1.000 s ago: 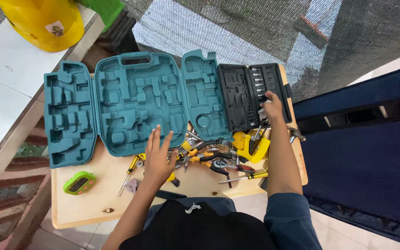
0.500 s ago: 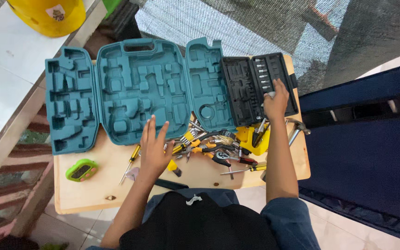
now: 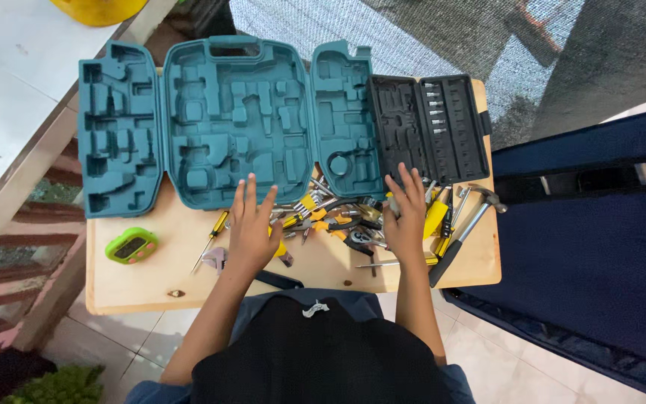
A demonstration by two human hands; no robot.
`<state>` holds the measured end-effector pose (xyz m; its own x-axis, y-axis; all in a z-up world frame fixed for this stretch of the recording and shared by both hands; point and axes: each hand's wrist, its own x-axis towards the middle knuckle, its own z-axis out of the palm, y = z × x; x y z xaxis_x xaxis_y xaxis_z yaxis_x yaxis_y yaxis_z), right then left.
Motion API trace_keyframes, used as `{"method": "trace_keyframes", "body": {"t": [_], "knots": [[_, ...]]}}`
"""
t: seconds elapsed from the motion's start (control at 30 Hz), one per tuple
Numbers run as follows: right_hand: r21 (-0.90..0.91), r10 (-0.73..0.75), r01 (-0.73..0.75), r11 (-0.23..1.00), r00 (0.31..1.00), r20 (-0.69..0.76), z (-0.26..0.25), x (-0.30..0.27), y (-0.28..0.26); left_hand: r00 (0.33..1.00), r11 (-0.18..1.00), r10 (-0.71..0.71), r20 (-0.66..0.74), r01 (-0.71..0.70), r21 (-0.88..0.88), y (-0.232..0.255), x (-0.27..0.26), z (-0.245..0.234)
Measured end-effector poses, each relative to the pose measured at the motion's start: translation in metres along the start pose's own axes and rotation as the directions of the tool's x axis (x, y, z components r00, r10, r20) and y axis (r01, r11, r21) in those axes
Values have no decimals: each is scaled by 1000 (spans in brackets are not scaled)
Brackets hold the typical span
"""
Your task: The person wipes a small metal component and various tools with a cloth before placing them back into an open tool case on a table.
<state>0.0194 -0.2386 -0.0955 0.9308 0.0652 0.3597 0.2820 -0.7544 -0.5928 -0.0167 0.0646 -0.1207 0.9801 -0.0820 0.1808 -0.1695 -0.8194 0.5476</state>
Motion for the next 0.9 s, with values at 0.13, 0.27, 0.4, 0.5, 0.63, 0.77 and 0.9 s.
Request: {"method": "trace_keyframes", "body": {"t": [0.13,0.27,0.4,0.5,0.63,0.77,0.9], "knots": [[-25,-28,30,999,998,53,2,-15,-7,999,1000,-18,-45,19,17,-7,-8,-4],[-96,-62,67,993,997,52,8,-22,-11,997,997,-67,-26,68,41,-14,-17,-9],[-190,-98,116,975,990,101,14,-26,-11,997,996,-82,-16,82,39,-18,-31,-8],[-222,-115,144,964,983,140,21,-24,-11,994,994,-95,-51,97,43,-22,-40,-6],[-224,-134,171,960,976,170,28,-23,-16,992,990,-105,-66,111,85,-30,-49,-5],[-160,-171,199,967,970,172,37,-29,-29,991,989,-96,-94,106,103,-33,-54,1],[-127,-216,242,962,958,188,43,-36,-45,993,990,-95,-75,102,93,-25,-53,7]]}}
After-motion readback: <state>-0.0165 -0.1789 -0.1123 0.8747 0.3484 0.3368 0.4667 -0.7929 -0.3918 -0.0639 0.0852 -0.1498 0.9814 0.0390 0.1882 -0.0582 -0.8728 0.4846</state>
